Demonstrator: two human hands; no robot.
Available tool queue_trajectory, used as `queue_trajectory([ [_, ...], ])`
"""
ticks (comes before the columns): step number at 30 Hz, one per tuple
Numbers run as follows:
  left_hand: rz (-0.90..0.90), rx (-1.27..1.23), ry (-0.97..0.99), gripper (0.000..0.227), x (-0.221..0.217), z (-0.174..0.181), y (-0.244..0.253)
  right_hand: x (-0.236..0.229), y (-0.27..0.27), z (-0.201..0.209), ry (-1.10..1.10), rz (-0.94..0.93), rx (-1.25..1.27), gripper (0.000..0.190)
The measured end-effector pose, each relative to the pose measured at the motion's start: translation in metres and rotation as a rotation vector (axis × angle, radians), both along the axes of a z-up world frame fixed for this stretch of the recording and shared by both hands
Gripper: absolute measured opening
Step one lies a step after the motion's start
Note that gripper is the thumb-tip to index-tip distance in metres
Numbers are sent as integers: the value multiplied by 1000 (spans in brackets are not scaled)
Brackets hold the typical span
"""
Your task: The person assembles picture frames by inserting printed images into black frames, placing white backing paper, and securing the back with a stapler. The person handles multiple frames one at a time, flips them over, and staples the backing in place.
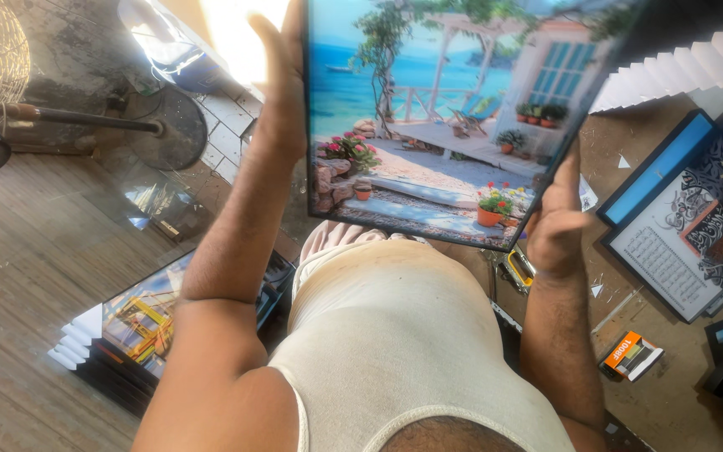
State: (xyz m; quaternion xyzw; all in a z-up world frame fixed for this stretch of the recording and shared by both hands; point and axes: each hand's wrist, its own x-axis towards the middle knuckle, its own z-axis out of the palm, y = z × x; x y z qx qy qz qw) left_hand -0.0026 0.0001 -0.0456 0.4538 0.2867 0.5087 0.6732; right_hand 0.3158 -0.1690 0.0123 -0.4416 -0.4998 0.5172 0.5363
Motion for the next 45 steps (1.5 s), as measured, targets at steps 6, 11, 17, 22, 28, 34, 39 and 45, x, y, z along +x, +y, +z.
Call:
queue_trajectory([
  [6,-74,401,388,96,25,-21,-7,25,-35,-64,-151,-249,-66,64],
  [11,-110,444,354,94,52,-11,-3,31,-45,-103,-338,-359,-129,45],
  [17,145,474,642,100,66,52,-8,30,-55,-88,-816,-370,-64,80],
  [22,51,1450,1132,70,96,125,-15,89,-60,-108,-1376,-476,-404,81],
  [28,-307,1566,891,36,163,145,-35,145,-69,-156,-1410,-309,-455,42],
  [34,-382,1491,767,23,191,151,-38,162,-79,-154,-1212,-429,-374,17],
  [39,-373,1508,814,27,200,145,-32,126,-73,-110,-1294,-622,-333,7],
  [45,-365,1504,805,28,214,132,-32,60,-80,-23,-32,-959,102,11],
])
